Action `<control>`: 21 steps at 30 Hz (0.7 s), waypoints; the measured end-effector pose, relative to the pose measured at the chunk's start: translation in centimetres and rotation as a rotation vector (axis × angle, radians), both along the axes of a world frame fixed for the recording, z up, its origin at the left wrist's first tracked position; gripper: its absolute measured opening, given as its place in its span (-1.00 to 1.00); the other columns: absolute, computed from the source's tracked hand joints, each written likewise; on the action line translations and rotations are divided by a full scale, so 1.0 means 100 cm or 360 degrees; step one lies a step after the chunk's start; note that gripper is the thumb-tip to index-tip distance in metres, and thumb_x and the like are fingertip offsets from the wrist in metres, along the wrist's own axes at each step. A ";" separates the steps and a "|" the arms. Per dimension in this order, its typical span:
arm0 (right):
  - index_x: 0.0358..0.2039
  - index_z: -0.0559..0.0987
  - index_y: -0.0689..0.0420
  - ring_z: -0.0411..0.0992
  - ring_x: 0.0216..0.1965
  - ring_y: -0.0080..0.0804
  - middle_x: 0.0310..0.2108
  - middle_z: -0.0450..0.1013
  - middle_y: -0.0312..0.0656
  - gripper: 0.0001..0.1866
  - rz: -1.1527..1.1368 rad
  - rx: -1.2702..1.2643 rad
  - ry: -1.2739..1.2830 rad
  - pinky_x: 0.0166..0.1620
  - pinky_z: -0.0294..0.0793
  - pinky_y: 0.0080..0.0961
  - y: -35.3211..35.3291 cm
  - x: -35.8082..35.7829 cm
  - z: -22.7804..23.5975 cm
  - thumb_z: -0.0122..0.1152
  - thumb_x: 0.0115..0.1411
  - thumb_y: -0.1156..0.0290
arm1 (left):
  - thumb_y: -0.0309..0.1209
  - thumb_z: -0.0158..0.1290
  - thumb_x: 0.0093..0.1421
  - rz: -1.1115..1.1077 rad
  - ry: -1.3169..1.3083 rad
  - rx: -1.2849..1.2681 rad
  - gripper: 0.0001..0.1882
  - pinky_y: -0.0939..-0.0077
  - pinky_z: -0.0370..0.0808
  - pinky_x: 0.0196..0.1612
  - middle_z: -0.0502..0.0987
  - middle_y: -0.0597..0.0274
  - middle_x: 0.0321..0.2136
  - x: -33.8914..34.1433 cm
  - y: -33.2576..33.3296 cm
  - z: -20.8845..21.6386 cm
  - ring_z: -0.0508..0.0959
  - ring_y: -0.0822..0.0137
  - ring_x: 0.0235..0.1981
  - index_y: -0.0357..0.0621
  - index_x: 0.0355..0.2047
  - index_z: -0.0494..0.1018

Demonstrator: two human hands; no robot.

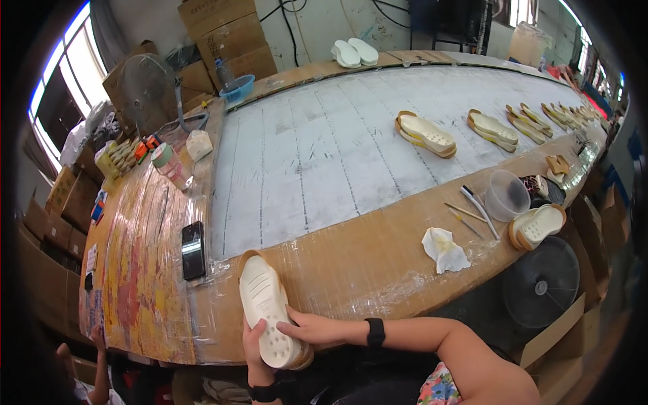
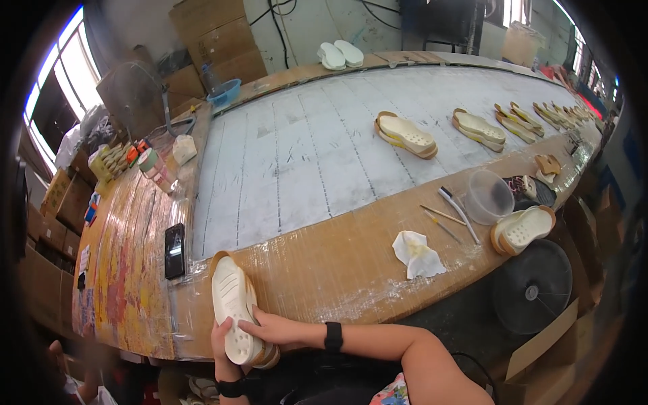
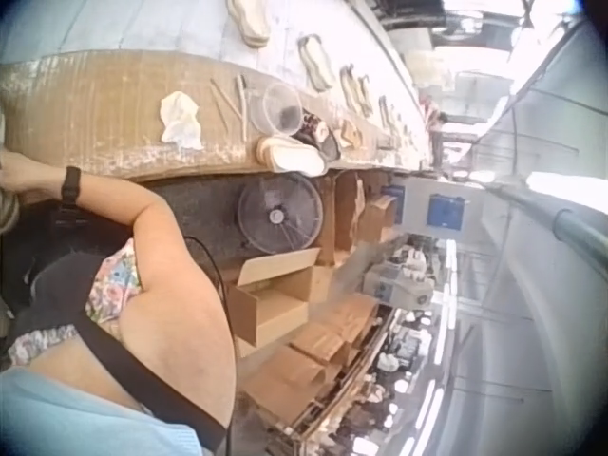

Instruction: Applying adhesive and assembling shoe soles in a manufacturing environment.

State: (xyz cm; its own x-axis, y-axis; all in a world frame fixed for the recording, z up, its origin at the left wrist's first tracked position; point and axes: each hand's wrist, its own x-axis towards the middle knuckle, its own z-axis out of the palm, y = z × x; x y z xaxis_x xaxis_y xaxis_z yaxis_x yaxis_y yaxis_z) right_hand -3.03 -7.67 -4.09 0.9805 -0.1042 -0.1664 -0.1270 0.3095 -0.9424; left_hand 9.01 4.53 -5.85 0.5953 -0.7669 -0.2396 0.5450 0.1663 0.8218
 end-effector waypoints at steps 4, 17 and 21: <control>-0.02 0.33 0.16 0.29 -0.15 -0.48 -0.09 0.30 -0.22 -0.46 0.0360 0.0058 0.0213 -0.17 0.32 -0.57 -0.063 0.008 -0.009 -0.17 0.18 -0.03 | -0.52 -0.14 0.03 0.0051 -0.0135 -0.0006 -0.52 0.37 0.46 -0.21 0.39 -0.04 -0.19 -0.003 -0.003 0.001 0.48 0.15 -0.26 -0.34 0.01 0.12; -0.02 0.24 0.32 0.20 -0.02 0.07 0.00 0.14 0.18 -0.38 -0.3191 -0.1149 0.1216 -0.03 0.26 -0.25 -0.423 -0.099 -0.049 0.06 0.01 0.14 | -0.47 -0.06 0.07 0.0346 -0.0114 0.0310 -0.61 0.52 0.44 -0.43 0.43 0.14 -0.38 -0.013 0.000 0.015 0.48 0.33 -0.48 -0.32 -0.08 0.22; 0.01 0.24 0.28 0.16 0.03 0.09 -0.04 0.21 0.18 -0.36 -0.3085 -0.1154 0.1128 0.01 0.23 -0.23 -0.458 -0.113 -0.050 0.05 0.00 0.12 | -0.49 -0.06 0.06 0.0378 -0.0091 0.0409 -0.58 0.53 0.43 -0.39 0.42 0.13 -0.34 -0.010 0.002 0.013 0.48 0.33 -0.44 -0.29 -0.04 0.19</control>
